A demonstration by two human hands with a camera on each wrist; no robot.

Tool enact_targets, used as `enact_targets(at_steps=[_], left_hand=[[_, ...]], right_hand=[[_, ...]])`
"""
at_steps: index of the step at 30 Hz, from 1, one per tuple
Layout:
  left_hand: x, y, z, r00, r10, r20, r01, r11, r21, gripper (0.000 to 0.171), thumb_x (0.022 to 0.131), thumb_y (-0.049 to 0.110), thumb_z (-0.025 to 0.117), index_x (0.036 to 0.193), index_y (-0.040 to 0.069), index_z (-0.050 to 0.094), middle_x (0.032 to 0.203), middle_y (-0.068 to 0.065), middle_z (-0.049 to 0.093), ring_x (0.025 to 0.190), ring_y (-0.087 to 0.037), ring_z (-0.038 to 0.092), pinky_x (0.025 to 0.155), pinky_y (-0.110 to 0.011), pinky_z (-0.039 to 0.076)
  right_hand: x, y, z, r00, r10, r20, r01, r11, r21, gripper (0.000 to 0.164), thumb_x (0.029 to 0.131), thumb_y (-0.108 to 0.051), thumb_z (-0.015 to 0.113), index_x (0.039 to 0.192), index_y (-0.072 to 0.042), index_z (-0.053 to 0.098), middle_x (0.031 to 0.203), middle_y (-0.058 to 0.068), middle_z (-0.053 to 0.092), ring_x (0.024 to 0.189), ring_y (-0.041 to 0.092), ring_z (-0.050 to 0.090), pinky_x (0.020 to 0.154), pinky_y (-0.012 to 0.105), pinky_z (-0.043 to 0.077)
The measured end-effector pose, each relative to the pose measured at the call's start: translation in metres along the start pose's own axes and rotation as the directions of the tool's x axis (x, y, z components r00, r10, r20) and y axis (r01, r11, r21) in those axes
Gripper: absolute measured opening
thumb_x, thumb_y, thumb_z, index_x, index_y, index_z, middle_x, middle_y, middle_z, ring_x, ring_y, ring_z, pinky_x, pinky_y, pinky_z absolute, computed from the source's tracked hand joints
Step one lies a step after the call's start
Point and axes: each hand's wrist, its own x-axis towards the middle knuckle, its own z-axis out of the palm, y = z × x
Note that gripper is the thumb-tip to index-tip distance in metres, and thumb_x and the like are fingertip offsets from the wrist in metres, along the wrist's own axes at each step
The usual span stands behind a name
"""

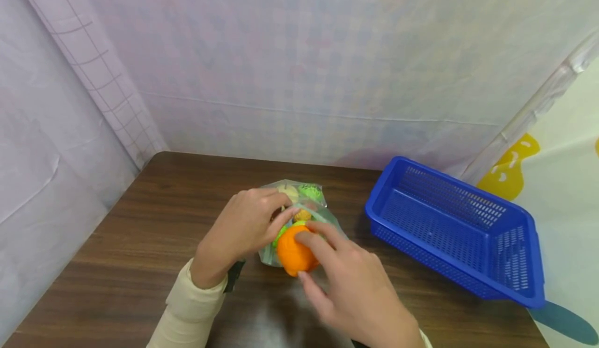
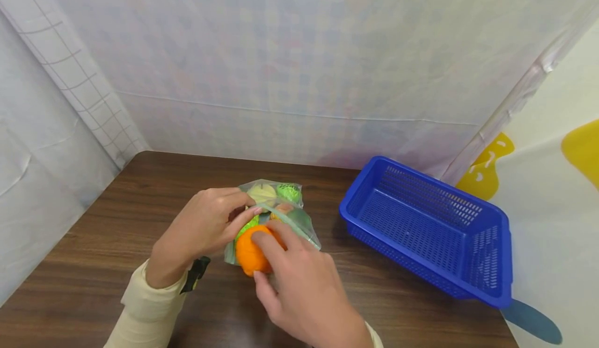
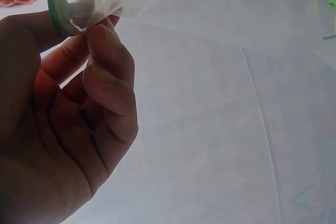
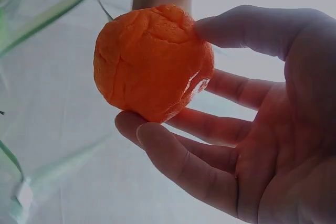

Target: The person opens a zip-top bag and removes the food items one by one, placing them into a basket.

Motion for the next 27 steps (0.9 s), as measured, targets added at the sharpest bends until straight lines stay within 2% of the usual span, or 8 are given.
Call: enact_targets(at_steps=[6,9,14,16,19,23,27], left_hand=[[0.001,0.0,-0.001,1.0,-0.002,0.016,0.002,1.0,-0.001,0.016,0.097,0.025,0.069,0.088,0.012,0.072,0.073,0.005,0.063,0.056,-0.004,0.045,0.054,-0.018,0.043],[0.001,0.0,-0.001,1.0,-0.007,0.025,0.007,1.0,-0.012,0.014,0.096,0.025,0.07,0.09,0.012,0.073,0.072,0.006,0.062,0.056,-0.004,0.044,0.054,-0.018,0.042],[0.001,0.0,0.0,1.0,-0.007,0.017,0.007,1.0,-0.006,0.016,0.096,0.025,0.069,0.087,0.013,0.072,0.07,0.007,0.06,0.056,-0.004,0.044,0.053,-0.02,0.042],[0.001,0.0,0.0,1.0,-0.007,0.012,0.007,1.0,-0.001,0.017,0.096,0.026,0.069,0.085,0.014,0.071,0.07,0.007,0.06,0.056,-0.004,0.044,0.054,-0.021,0.042],[0.001,-0.001,0.0,1.0,-0.011,0.013,0.011,1.0,-0.001,0.017,0.097,0.026,0.069,0.085,0.014,0.071,0.07,0.007,0.06,0.057,-0.004,0.045,0.054,-0.022,0.043],[0.002,-0.001,0.0,1.0,-0.016,0.012,0.016,1.0,-0.007,0.016,0.096,0.025,0.07,0.086,0.014,0.073,0.071,0.008,0.061,0.057,-0.003,0.046,0.055,-0.023,0.044],[0.002,-0.001,0.001,1.0,-0.015,0.011,0.015,1.0,-0.015,0.015,0.095,0.024,0.071,0.085,0.013,0.072,0.07,0.008,0.06,0.057,-0.003,0.045,0.054,-0.022,0.043]], right_hand=[[0.0,0.011,-0.013,0.989,-0.043,-0.144,0.053,0.996,0.069,0.048,0.082,-0.022,0.077,0.127,-0.014,0.062,0.135,0.005,0.061,0.086,0.013,0.068,0.064,0.023,0.053],[0.002,0.019,-0.017,0.977,-0.021,-0.211,0.044,0.993,0.105,0.047,0.086,-0.021,0.074,0.129,-0.011,0.061,0.138,0.009,0.059,0.081,0.011,0.064,0.065,0.021,0.052],[0.008,0.036,-0.02,0.946,0.028,-0.324,0.027,0.986,0.163,0.05,0.084,-0.014,0.076,0.131,-0.005,0.06,0.142,0.013,0.057,0.091,0.018,0.066,0.069,0.017,0.053],[0.01,0.044,-0.02,0.928,0.046,-0.37,0.022,0.984,0.179,0.052,0.082,-0.009,0.078,0.131,-0.004,0.06,0.143,0.013,0.057,0.1,0.022,0.067,0.07,0.016,0.054],[0.014,0.056,-0.02,0.895,0.076,-0.44,0.004,0.984,0.178,0.053,0.081,-0.006,0.079,0.131,-0.002,0.061,0.143,0.013,0.057,0.105,0.023,0.066,0.072,0.012,0.053],[0.018,0.077,-0.017,0.829,0.133,-0.544,-0.045,0.984,0.172,0.052,0.081,-0.004,0.079,0.129,0.002,0.061,0.141,0.015,0.058,0.107,0.025,0.066,0.075,0.009,0.051],[0.016,0.099,-0.017,0.77,0.21,-0.602,-0.113,0.974,0.196,0.054,0.081,0.0,0.08,0.131,0.004,0.06,0.142,0.016,0.058,0.106,0.029,0.066,0.077,0.006,0.049]])
